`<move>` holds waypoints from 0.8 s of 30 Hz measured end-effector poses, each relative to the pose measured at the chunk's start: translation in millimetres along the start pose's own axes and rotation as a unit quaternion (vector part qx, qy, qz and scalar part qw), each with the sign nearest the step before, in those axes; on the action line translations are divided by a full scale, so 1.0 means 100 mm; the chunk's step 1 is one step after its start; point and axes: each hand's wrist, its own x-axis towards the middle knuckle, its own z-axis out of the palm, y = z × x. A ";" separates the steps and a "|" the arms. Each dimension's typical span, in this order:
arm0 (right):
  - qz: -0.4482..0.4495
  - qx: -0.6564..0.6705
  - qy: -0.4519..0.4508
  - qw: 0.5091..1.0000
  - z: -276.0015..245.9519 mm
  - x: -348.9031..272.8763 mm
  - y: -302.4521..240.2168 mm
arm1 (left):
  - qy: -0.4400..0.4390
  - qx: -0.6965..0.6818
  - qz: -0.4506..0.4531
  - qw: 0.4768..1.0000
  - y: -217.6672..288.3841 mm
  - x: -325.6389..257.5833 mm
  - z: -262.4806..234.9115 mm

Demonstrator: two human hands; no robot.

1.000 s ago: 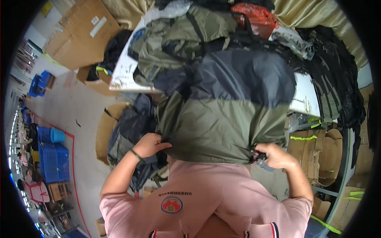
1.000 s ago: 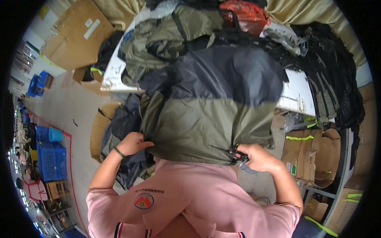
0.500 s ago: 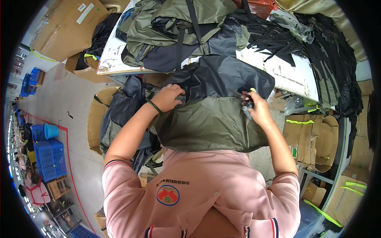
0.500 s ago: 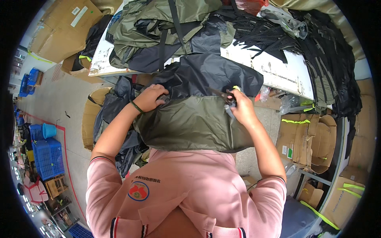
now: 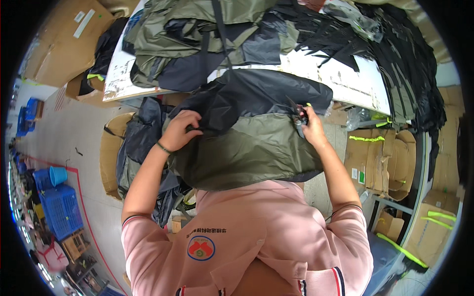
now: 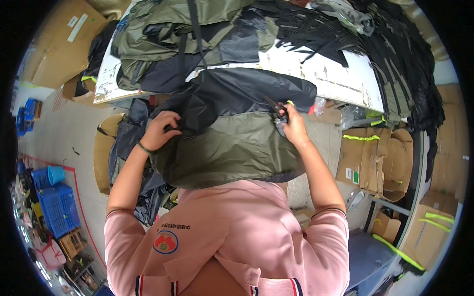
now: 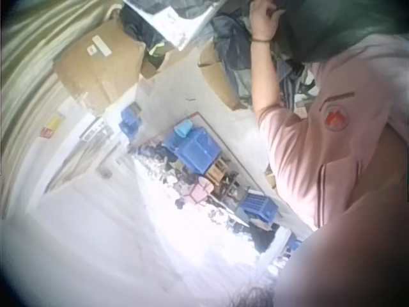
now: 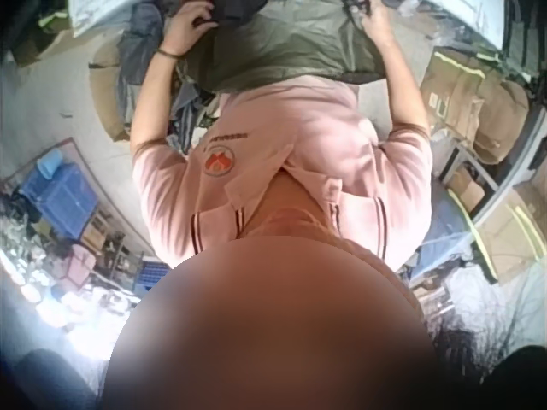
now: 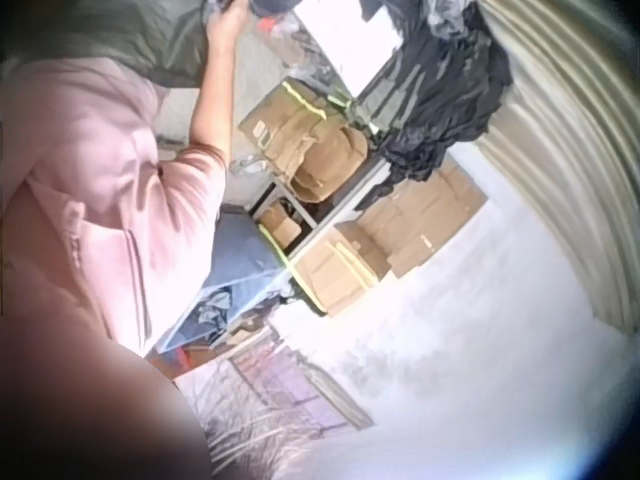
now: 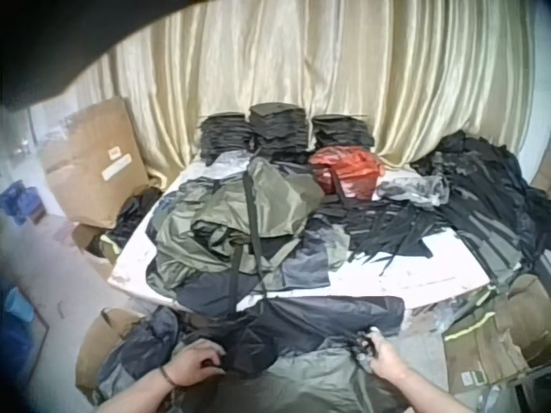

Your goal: Trimming excess fabric and threads from green fabric backpack components using scissors.

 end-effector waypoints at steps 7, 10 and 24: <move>0.028 0.103 -0.042 0.993 0.00 0.07 0.18 | 0.081 -0.360 -0.265 0.891 -0.04 -0.46 -0.29; 0.051 0.171 -0.125 0.976 -0.15 -0.05 0.10 | 0.114 -0.435 -0.303 0.840 0.09 -0.48 -0.29; -0.026 -0.113 -0.148 0.982 -0.63 -0.08 -0.95 | 0.030 -0.467 -0.282 0.838 0.29 -0.16 -0.28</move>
